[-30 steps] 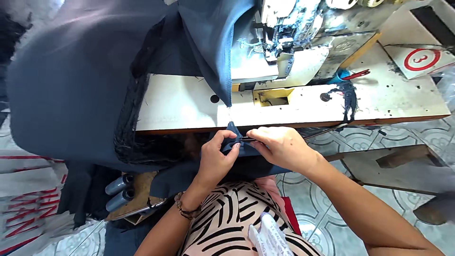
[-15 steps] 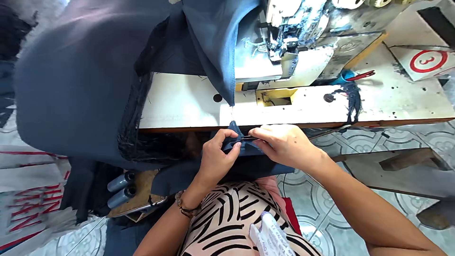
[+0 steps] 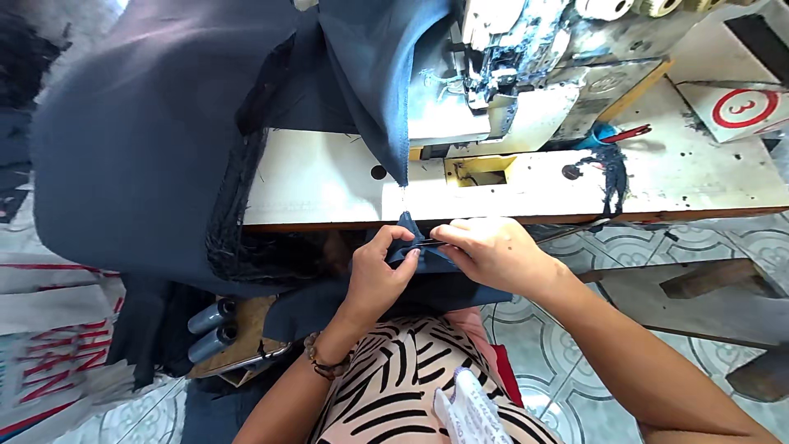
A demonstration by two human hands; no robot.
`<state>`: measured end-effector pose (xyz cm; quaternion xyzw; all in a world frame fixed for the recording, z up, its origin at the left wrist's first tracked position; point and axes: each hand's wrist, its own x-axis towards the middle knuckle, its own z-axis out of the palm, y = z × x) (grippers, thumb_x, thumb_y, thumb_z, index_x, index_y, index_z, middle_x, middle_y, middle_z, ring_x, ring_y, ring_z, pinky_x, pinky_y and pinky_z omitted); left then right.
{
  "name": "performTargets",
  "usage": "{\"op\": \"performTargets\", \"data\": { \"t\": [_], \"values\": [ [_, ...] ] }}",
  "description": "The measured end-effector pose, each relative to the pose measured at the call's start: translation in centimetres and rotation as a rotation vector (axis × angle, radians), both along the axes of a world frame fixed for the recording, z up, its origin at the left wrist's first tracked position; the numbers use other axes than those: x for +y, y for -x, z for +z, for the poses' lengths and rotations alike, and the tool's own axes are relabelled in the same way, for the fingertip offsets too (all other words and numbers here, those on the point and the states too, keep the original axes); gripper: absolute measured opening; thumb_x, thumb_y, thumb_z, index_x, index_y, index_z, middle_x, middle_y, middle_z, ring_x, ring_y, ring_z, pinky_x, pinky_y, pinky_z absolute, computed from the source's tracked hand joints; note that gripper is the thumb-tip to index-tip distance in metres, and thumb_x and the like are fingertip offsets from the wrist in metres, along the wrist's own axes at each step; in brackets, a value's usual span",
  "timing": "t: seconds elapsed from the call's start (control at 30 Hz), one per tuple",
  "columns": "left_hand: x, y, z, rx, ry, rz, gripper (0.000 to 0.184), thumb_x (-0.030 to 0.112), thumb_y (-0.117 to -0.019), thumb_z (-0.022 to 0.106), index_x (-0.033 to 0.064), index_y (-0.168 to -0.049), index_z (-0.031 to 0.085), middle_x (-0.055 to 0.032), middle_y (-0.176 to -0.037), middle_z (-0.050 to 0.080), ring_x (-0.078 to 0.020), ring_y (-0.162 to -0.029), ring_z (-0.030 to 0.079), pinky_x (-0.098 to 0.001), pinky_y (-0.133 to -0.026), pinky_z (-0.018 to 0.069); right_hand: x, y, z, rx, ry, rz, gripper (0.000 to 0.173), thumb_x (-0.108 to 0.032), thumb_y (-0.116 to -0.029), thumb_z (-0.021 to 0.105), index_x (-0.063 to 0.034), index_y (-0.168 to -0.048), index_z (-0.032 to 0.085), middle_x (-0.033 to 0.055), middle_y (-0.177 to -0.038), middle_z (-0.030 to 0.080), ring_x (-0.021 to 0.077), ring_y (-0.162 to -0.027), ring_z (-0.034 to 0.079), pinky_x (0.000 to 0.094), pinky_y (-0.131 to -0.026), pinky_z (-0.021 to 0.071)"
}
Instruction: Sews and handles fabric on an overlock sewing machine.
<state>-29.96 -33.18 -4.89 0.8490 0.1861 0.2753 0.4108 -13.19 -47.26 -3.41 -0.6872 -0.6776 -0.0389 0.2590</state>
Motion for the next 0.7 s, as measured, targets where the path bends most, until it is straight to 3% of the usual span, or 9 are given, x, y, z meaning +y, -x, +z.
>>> {"op": "performTargets", "data": {
  "t": [0.7],
  "values": [
    [0.3, 0.0, -0.2, 0.039, 0.102, 0.018, 0.023, 0.010, -0.0864, 0.075, 0.0111, -0.109, 0.069, 0.0040, -0.103, 0.072, 0.0011, -0.091, 0.067, -0.0188, -0.078, 0.0566, 0.5, -0.5, -1.3, -0.044, -0.016, 0.030, 0.019, -0.020, -0.0965, 0.055, -0.0103, -0.096, 0.071, 0.0035, -0.066, 0.055, 0.0210, -0.055, 0.056, 0.0356, -0.045, 0.0416]
  ]
}}
